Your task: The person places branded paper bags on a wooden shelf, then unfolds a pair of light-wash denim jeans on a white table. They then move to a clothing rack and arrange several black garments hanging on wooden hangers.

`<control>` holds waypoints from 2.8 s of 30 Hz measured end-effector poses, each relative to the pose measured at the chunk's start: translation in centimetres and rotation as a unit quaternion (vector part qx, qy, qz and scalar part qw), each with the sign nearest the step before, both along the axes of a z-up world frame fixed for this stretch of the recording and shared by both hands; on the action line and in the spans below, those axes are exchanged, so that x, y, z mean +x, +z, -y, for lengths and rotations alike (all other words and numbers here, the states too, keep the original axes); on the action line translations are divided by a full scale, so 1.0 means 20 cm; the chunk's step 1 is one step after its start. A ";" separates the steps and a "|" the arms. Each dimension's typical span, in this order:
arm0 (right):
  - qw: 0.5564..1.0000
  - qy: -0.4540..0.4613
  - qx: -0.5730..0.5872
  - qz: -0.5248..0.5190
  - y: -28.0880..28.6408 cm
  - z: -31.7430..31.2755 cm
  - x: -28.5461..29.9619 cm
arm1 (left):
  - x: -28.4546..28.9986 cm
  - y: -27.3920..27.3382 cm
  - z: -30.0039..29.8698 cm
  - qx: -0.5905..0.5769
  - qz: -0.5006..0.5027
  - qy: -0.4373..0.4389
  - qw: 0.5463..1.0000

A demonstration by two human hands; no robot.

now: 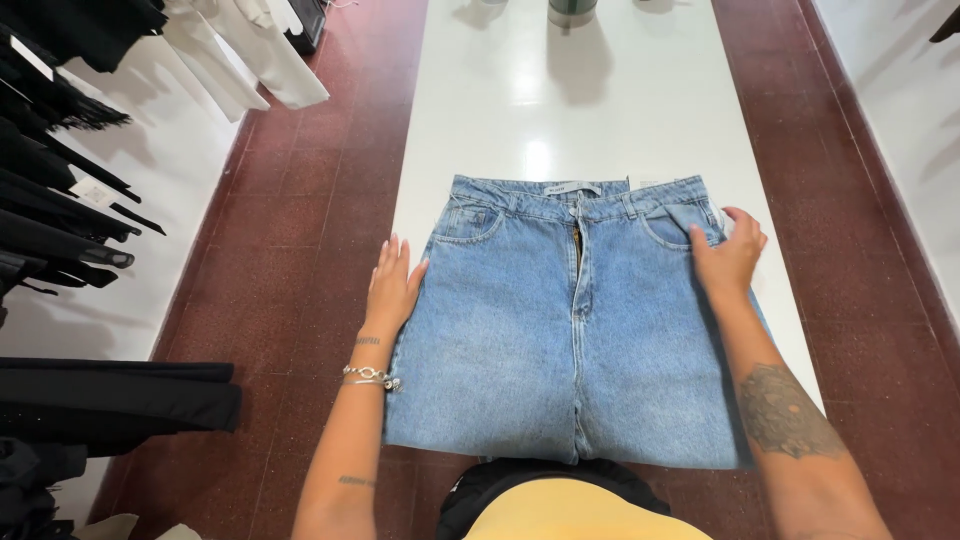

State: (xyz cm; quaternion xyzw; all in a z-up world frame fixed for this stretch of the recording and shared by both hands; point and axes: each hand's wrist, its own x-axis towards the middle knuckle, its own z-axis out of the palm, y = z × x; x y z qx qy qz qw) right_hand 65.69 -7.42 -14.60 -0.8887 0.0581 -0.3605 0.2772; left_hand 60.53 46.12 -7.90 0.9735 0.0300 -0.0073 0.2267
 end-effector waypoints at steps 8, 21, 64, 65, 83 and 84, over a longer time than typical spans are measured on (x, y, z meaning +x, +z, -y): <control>0.942 -0.035 0.113 -0.313 0.40 0.05 -0.21 | -0.11 -0.12 -0.06 -0.024 0.074 -0.004 0.997; 0.875 0.091 0.261 -0.398 0.88 -0.25 -0.53 | -0.27 0.33 0.19 -0.216 -0.123 -0.016 0.968; 0.951 -0.076 0.264 -0.144 0.08 0.63 -1.31 | -1.23 -0.16 -0.37 -0.372 -0.074 0.290 0.879; 0.953 -0.044 0.267 -0.136 0.07 0.64 -1.32 | -1.25 -0.18 -0.35 -0.349 -0.128 0.299 0.879; 0.957 0.014 -0.097 -0.274 0.30 0.06 -0.97 | -1.25 0.08 -0.08 -0.201 -0.051 0.284 0.936; 0.957 0.016 -0.098 -0.274 0.32 0.05 -0.96 | -1.25 0.07 -0.05 -0.202 -0.051 0.286 0.935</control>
